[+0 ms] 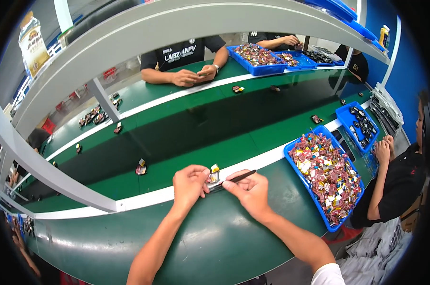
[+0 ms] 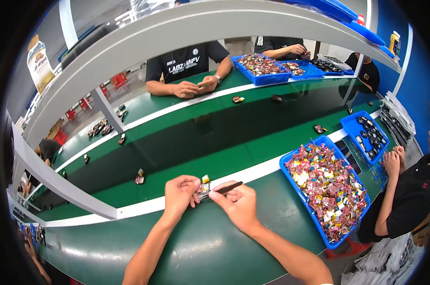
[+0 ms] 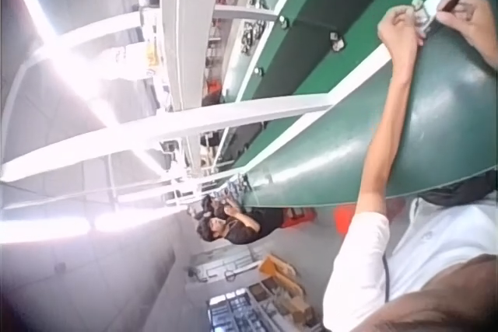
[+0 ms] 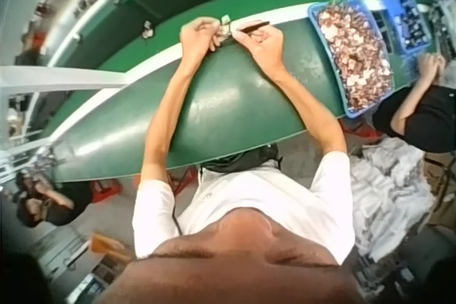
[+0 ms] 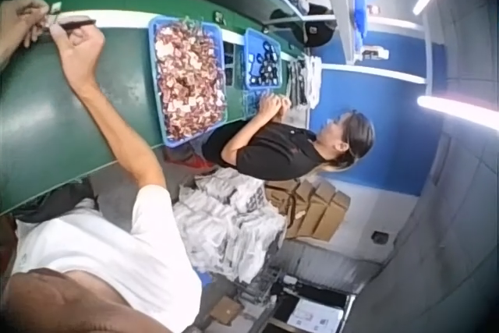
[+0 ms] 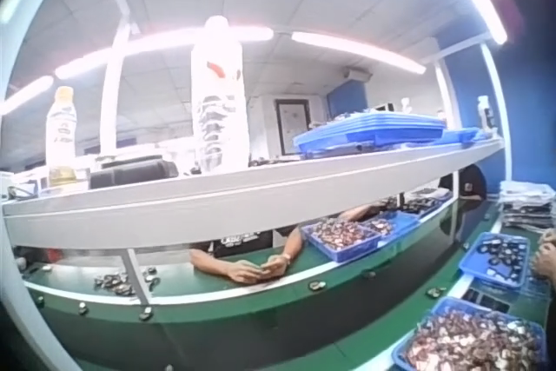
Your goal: Assembling small toy components using tweezers at a production line station.
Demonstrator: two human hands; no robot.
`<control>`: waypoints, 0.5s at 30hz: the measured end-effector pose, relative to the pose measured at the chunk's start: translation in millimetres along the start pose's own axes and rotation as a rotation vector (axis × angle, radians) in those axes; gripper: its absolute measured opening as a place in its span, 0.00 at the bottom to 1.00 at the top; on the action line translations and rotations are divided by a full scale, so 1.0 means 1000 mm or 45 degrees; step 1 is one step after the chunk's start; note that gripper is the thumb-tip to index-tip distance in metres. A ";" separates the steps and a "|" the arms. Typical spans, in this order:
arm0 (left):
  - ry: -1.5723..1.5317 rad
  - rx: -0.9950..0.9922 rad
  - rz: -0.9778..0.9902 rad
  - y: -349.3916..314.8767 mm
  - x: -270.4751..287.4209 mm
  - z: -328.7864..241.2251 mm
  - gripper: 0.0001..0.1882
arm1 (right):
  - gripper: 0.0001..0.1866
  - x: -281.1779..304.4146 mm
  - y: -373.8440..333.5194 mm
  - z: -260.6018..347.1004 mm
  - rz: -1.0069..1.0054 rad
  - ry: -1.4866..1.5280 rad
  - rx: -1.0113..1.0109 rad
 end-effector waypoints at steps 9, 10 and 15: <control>-0.215 -0.058 -0.073 -0.045 0.002 0.017 0.07 | 0.06 -0.001 -0.006 -0.001 0.005 -0.253 -0.016; -0.218 -0.071 -0.058 -0.045 0.002 0.017 0.07 | 0.06 0.000 -0.005 -0.004 -0.010 -0.254 -0.011; -0.219 -0.097 -0.065 -0.045 0.004 0.016 0.07 | 0.07 0.000 -0.005 -0.008 -0.044 -0.254 -0.021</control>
Point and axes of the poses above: each hand's wrist, its own y-axis towards the middle knuckle, its own x-axis out of the back of the hand, z = x × y, the point moved 6 cm from there along y, towards the middle knuckle, and after that the axes turned 3 degrees about -z, right-handed, at the moved point
